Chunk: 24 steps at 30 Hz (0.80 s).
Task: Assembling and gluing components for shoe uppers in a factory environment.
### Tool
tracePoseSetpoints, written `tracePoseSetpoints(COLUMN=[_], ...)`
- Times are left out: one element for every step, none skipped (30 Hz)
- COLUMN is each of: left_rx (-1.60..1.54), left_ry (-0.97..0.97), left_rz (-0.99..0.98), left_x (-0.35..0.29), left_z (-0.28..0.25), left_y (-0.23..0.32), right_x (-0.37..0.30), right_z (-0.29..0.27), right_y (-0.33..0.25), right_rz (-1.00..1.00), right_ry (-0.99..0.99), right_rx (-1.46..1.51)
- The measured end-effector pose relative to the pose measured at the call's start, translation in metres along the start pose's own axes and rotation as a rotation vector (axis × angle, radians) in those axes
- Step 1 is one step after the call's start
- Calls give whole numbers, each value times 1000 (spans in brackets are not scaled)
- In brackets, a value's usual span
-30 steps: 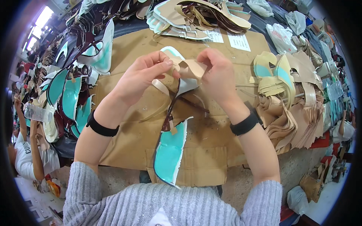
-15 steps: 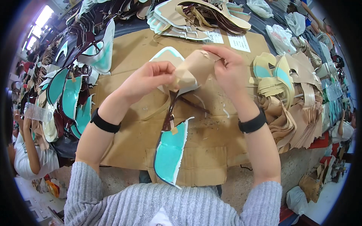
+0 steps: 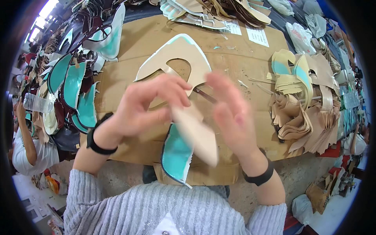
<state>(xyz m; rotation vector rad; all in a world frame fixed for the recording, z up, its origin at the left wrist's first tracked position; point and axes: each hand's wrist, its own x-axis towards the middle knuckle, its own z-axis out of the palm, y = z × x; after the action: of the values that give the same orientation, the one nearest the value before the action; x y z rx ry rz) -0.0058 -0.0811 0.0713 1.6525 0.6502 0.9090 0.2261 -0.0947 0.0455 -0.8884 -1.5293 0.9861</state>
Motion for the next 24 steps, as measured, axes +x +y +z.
tracePoseSetpoints(left_rx=[156, 312, 350, 346, 331, 317, 316, 300, 284, 282, 213, 143, 126, 125, 226, 324, 527, 532, 726, 920, 939, 937, 970, 1002], left_ry=[18, 38, 22, 20, 76, 132, 127, 57, -13, -16, -85, -155, -158, -161, -172, -185, -260, -258, -343, -427, -544, -554, -535, -515], left_rz=[116, 233, 234, 231, 188, 144, 145, 122, 100, 101, 72, 44, 50, 51, 30, 12, 136, 135, 237, 344, 169, 177, 201, 223], left_x=[-7, -13, -20, -25, -28, -30, -31, -33, -33, -32, -29, -24, -18, -8, 3, 16, 25, 30, 36, 41, 45, 45, 43, 43], left_z=[7, 11, 10, 12, 15, 15, 14, 12, 9, 4, -2, -9, -21, -27, -33, -36, -34, -32, -29, -28, -29, -28, -28, -29], left_y=[1, 0, -6, -11, -13, -16, -20, -23, -25, -23, -18, -13, -10, -7, -4, -6, -16, -29, -44, -51, -56, -60, -64, -67], right_x=[-5, -10, -16, -19, -23, -28, -33, -37, -39, -40, -42, -42, -41, -41, -42, -44, -43, -42, -40, -39, -38, -38, -39, -38], right_z=[-9, -12, -10, -2, 5, 10, 15, 20, 26, 25, 23, 21, 20, 19, 19, 17, 18, 19, 19, 18, 18, 17, 17, 18], right_y=[-1, -3, -10, -24, -32, -32, -29, -24, -17, -11, -7, -4, -5, -3, 0, 4, 7, 5, 3, 2, 1, 0, 0, 1], right_rz=[65, 130, 133, 50, -32, -28, -97, -166, -227, -225, -210, -196, -163, -161, -141, -118, -143, -147, -132, -117, -117, -116, -115, -111], right_ry=[-265, -530, -524, -553, -577, -572, -525, -472, -366, -363, -374, -384, -380, -378, -394, -408, -400, -401, -393, -384, -375, -379, -385, -376], right_rx=[95, 192, 190, 45, -104, -107, -332, -557, -640, -642, -611, -581, -538, -539, -523, -512, -511, -508, -482, -455, -460, -452, -443, -446])
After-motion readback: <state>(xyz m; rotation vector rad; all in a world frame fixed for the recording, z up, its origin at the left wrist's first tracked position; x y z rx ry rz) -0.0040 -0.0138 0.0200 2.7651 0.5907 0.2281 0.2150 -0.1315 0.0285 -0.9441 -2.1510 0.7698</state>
